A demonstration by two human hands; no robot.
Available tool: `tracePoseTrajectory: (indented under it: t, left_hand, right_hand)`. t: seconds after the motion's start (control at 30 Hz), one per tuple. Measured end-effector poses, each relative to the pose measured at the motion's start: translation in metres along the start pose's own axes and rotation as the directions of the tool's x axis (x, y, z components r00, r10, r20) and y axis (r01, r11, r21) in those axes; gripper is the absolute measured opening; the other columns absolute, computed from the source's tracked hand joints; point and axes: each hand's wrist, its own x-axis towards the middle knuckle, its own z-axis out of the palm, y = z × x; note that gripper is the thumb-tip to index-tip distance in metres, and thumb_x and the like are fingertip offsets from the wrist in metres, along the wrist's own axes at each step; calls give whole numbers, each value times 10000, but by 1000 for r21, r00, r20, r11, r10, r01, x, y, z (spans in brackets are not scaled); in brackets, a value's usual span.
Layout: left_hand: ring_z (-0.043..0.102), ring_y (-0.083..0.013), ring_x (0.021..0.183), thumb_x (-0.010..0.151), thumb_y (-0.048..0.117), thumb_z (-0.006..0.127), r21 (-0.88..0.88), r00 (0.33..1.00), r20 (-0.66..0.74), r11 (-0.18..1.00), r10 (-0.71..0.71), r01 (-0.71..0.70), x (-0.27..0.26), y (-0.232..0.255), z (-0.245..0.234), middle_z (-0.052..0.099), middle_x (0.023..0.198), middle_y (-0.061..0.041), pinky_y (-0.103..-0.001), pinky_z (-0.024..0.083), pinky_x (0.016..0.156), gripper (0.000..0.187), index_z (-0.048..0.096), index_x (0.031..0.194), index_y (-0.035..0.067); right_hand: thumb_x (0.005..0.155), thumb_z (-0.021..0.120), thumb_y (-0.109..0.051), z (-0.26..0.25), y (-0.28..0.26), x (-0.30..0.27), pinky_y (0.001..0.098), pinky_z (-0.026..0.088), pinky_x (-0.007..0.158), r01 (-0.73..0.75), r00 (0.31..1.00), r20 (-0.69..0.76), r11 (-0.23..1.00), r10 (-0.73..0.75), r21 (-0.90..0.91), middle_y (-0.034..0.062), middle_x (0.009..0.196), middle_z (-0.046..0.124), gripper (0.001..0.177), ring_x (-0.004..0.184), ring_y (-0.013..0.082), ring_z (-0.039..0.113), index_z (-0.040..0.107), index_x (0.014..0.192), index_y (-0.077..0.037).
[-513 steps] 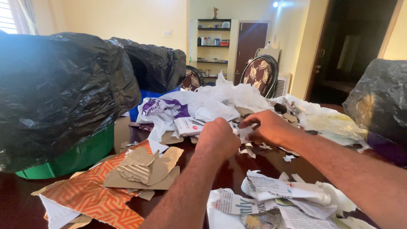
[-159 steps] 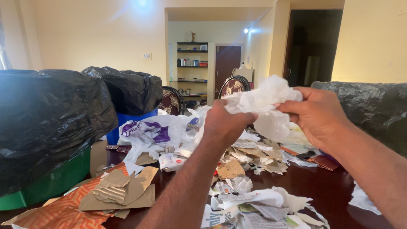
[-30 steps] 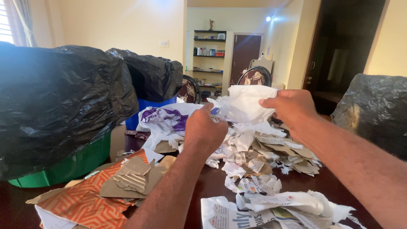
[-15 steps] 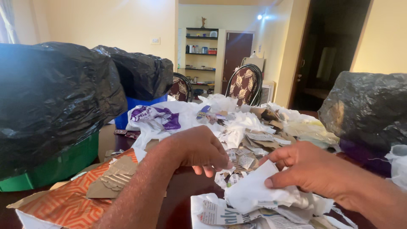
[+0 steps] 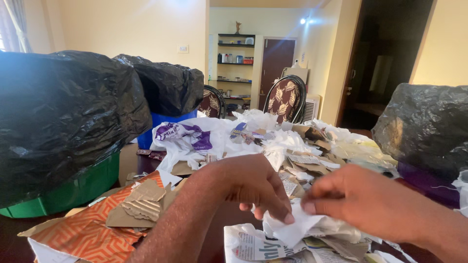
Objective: The person sorts a pile of mixed paper waste on a table, separating cardboard, newspaper, and plastic packaging by hand. The person repeatedly picks up items, tears or folds them, and places them into different piles on the table.
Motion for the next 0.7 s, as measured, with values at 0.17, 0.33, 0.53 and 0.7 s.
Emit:
tracePoseTrajectory:
  t: [0.17, 0.33, 0.53, 0.7]
  left_hand:
    - [541, -98, 529, 615, 346, 906, 43, 991, 134, 999, -24, 18, 6, -3, 13, 705, 658, -40, -280, 411, 477, 317, 861, 883, 184]
    - [674, -137, 622, 684, 355, 881, -118, 993, -118, 993, -15, 1, 13, -19, 0, 755, 723, -54, -294, 484, 522, 336, 833, 842, 63]
    - [739, -182, 754, 670, 369, 890, 46, 891, -447, 993, -78, 110, 23, -17, 11, 793, 855, -69, -345, 588, 729, 345, 842, 911, 127]
    - [723, -210, 789, 645, 327, 903, 228, 989, -148, 973, -2, 36, 21, -12, 26, 796, 905, -52, -374, 585, 759, 338, 834, 936, 170]
  right_hand:
    - [846, 854, -350, 7, 3, -5, 301, 562, 852, -37, 982, 182, 995, 53, -91, 14, 1027, 741, 294, 954, 121, 688, 860, 1042, -131]
    - [895, 774, -222, -9, 6, 4, 324, 553, 782, -162, 982, -81, 981, 171, 110, 100, 883, 784, 226, 794, 177, 660, 850, 1006, -41]
    - [833, 811, -166, -13, 13, 38, 325, 527, 660, -142, 958, -234, 982, 168, 122, 115, 757, 803, 187, 672, 180, 678, 849, 888, 9]
    - [787, 888, -289, -1, 11, 62, 342, 475, 549, -274, 960, -29, 958, 277, 87, 118, 685, 715, 334, 579, 212, 601, 828, 814, 38]
